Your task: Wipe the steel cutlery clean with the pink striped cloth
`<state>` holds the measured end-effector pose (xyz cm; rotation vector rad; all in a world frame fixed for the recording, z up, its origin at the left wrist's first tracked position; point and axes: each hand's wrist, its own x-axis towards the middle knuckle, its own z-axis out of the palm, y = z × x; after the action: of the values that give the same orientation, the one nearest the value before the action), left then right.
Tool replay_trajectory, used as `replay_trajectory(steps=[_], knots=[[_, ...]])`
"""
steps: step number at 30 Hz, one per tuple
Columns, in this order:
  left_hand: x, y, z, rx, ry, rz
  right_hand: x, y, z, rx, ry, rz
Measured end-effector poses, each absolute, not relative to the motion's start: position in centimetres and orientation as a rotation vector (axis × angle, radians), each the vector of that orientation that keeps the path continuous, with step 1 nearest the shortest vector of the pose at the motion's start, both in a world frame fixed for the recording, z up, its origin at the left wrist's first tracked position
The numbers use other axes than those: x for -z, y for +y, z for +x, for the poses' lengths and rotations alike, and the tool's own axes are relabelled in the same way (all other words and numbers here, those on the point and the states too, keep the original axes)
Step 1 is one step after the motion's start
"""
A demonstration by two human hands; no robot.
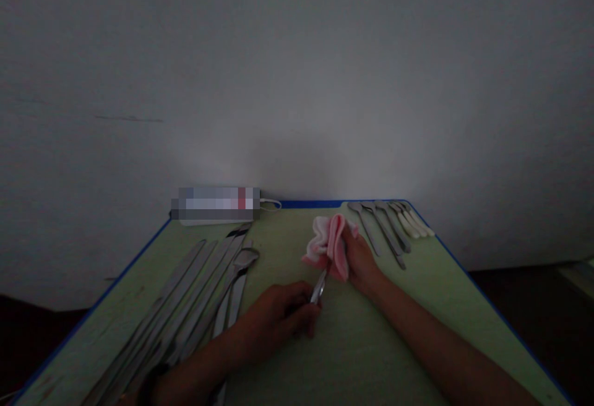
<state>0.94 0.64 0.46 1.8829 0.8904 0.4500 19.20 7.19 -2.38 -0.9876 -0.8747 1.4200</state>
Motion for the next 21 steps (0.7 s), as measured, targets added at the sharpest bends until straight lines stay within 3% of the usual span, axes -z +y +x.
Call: replay_trajectory(steps=[12, 21], knots=[[0.1, 0.7, 1.4, -0.496, 1.111, 1.684, 1.1, 3.5, 17.1, -1.364, -1.225, -1.058], [-0.9, 0.8, 1.2, -0.499, 1.004, 1.848, 1.9, 5.2, 17.4, -1.307, -0.652, -1.125]])
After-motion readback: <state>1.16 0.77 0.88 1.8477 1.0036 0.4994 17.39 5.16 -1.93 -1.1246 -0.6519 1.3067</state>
